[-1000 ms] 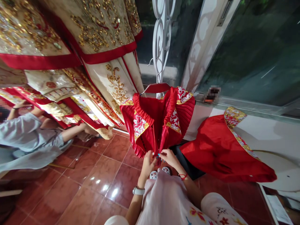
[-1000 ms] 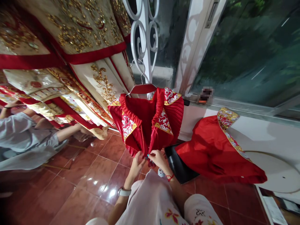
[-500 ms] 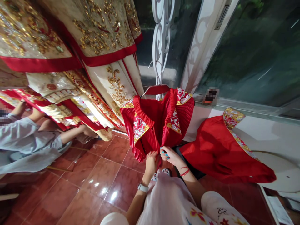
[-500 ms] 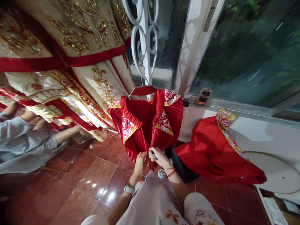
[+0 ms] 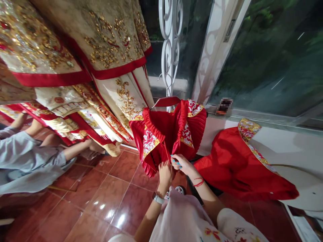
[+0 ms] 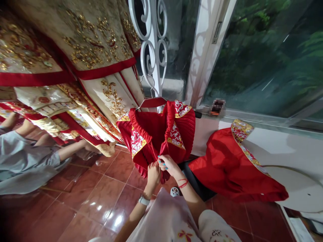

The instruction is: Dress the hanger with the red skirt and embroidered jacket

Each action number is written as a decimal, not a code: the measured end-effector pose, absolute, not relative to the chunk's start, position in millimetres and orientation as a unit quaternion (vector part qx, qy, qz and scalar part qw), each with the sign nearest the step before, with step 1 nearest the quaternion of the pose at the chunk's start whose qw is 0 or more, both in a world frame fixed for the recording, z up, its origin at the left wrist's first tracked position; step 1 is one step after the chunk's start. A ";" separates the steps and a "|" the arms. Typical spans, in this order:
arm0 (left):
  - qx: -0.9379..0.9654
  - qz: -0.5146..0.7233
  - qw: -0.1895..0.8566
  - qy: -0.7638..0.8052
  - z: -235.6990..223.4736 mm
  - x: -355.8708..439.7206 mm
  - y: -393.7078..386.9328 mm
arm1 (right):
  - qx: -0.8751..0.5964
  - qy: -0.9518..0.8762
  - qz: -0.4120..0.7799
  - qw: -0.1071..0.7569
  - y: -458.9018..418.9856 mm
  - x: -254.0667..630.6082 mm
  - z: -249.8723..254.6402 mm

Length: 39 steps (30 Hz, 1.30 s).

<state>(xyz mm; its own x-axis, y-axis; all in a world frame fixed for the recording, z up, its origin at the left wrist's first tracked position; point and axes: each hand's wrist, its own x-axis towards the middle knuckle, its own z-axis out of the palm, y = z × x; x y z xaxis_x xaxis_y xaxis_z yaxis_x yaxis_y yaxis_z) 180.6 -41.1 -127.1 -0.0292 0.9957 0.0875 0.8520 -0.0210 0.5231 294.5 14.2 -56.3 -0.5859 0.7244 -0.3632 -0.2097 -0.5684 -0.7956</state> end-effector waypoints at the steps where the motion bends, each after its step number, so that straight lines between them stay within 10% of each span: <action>1: 0.670 0.229 0.155 0.689 -123.9 179.5 -39.7 | -0.348 -0.365 0.810 0.299 15.6 293.8 -52.9; 21: 0.619 0.348 0.096 0.698 -106.2 181.0 -15.0 | -0.348 -0.407 0.748 0.392 55.5 271.6 25.3; 31: 0.547 0.536 0.217 0.605 -68.5 175.4 -44.4 | -0.522 -0.608 0.233 0.550 65.8 290.0 4.0; 39: 0.482 0.594 0.294 0.573 -63.3 190.5 -45.4 | -0.404 -0.639 0.484 0.441 54.1 291.3 4.0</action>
